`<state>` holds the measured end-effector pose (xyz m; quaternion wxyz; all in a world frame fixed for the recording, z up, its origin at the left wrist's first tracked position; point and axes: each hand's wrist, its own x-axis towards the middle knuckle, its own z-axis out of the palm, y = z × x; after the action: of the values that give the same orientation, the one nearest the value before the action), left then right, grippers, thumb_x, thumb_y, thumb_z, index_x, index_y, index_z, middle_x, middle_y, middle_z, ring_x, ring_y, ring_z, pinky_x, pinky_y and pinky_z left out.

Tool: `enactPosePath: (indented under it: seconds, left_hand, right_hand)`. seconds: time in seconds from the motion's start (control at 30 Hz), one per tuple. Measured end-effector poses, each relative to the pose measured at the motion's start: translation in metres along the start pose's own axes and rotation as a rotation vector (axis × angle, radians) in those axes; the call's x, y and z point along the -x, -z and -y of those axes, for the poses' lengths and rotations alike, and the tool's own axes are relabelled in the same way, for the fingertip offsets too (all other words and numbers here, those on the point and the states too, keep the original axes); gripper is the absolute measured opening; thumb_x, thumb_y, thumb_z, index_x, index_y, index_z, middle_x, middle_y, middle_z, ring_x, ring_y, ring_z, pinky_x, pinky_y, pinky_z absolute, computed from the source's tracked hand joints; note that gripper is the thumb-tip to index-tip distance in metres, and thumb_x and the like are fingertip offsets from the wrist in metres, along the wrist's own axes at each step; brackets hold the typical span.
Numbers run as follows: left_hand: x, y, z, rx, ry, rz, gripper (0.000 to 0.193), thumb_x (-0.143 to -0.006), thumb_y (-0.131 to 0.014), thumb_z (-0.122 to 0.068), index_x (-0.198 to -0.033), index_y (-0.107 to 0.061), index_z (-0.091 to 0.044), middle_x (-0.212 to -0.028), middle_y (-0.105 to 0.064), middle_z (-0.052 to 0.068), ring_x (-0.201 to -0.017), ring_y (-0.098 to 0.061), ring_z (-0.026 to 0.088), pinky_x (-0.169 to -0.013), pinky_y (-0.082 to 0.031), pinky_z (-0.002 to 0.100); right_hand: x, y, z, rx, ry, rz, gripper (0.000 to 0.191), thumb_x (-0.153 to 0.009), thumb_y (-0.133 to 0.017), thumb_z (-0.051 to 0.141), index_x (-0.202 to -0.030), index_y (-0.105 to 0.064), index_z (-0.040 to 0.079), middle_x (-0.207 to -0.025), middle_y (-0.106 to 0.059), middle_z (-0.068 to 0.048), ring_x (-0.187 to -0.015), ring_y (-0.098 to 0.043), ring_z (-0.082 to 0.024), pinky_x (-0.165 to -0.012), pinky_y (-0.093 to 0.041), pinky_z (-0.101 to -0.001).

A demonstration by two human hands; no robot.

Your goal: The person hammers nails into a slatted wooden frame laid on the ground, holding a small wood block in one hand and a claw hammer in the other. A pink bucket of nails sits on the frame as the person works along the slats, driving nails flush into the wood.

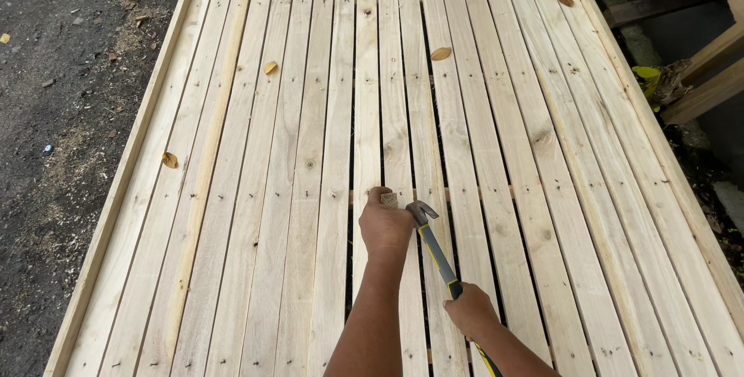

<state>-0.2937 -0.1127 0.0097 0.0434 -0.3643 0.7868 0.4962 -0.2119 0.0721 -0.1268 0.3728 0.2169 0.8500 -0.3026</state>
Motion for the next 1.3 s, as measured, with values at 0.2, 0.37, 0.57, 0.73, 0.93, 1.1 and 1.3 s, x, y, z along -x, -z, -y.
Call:
enactPosePath:
  seconds: [0.2, 0.37, 0.57, 0.73, 0.93, 1.1, 1.3]
  left_hand:
    - [0.008, 0.000, 0.002, -0.006, -0.044, -0.006, 0.044, -0.082, -0.059, 0.000, -0.123, -0.065, -0.013, -0.097, -0.075, 0.020, -0.088, -0.076, 0.033, -0.080, -0.060, 0.042]
    - [0.017, 0.008, -0.008, -0.041, 0.012, 0.033, 0.044, -0.082, -0.060, -0.001, -0.124, -0.064, -0.014, -0.097, -0.074, 0.017, -0.085, -0.076, 0.030, -0.078, -0.062, 0.041]
    - [-0.023, 0.033, -0.048, 0.106, 0.419, 0.363, 0.046, -0.089, -0.069, -0.021, -0.129, -0.054, -0.004, -0.135, -0.056, 0.023, -0.115, -0.060, 0.049, -0.082, -0.055, 0.063]
    - [-0.022, 0.024, -0.044, 0.127, 0.416, 0.351, 0.041, -0.085, -0.069, -0.015, -0.123, -0.063, 0.001, -0.134, -0.061, 0.025, -0.107, -0.065, 0.046, -0.069, -0.062, 0.054]
    - [-0.013, 0.020, -0.030, 0.157, 0.332, 0.288, 0.028, -0.081, -0.067, -0.011, -0.107, -0.073, -0.003, -0.117, -0.070, 0.022, -0.089, -0.069, 0.038, -0.061, -0.062, 0.047]
    - [0.031, -0.001, 0.040, 0.167, 0.136, 0.168, 0.034, -0.078, -0.057, -0.011, -0.104, -0.078, -0.010, -0.104, -0.074, 0.011, -0.097, -0.077, 0.038, -0.077, -0.062, 0.042]
    - [0.079, -0.021, 0.144, 0.304, 0.026, 0.240, 0.099, -0.063, -0.064, 0.008, -0.154, -0.045, -0.026, -0.155, -0.052, 0.006, -0.156, -0.011, 0.026, -0.120, -0.025, 0.035]
  right_hand:
    - [-0.004, 0.005, 0.003, -0.015, 0.004, 0.053, 0.050, -0.094, -0.071, 0.021, -0.136, -0.055, -0.001, -0.068, -0.066, -0.011, -0.044, -0.059, -0.020, -0.042, -0.050, -0.0367]
    - [-0.006, 0.008, 0.000, 0.018, -0.045, 0.067, 0.052, -0.095, -0.072, 0.022, -0.138, -0.053, -0.001, -0.070, -0.066, -0.010, -0.044, -0.059, -0.019, -0.041, -0.051, -0.0351]
    - [-0.010, 0.008, 0.000, -0.036, -0.039, 0.086, 0.050, -0.094, -0.071, 0.019, -0.136, -0.053, -0.001, -0.071, -0.066, -0.012, -0.044, -0.059, -0.021, -0.041, -0.050, -0.0379]
    - [-0.012, 0.010, 0.003, -0.017, -0.065, 0.088, 0.046, -0.095, -0.072, 0.020, -0.132, -0.056, -0.002, -0.069, -0.064, -0.012, -0.044, -0.059, -0.019, -0.041, -0.051, -0.0362]
    - [-0.009, 0.007, 0.002, -0.055, -0.078, 0.111, 0.043, -0.095, -0.072, 0.020, -0.128, -0.058, -0.004, -0.066, -0.063, -0.012, -0.042, -0.057, -0.019, -0.040, -0.049, -0.0362]
    - [-0.006, 0.010, 0.006, -0.045, -0.071, 0.113, 0.040, -0.095, -0.071, 0.018, -0.127, -0.056, -0.002, -0.068, -0.062, -0.011, -0.043, -0.058, -0.019, -0.040, -0.051, -0.0364]
    - [0.008, 0.013, 0.020, -0.077, -0.074, 0.137, 0.036, -0.094, -0.072, 0.017, -0.119, -0.057, -0.005, -0.067, -0.061, -0.012, -0.045, -0.058, -0.023, -0.041, -0.049, -0.0382]
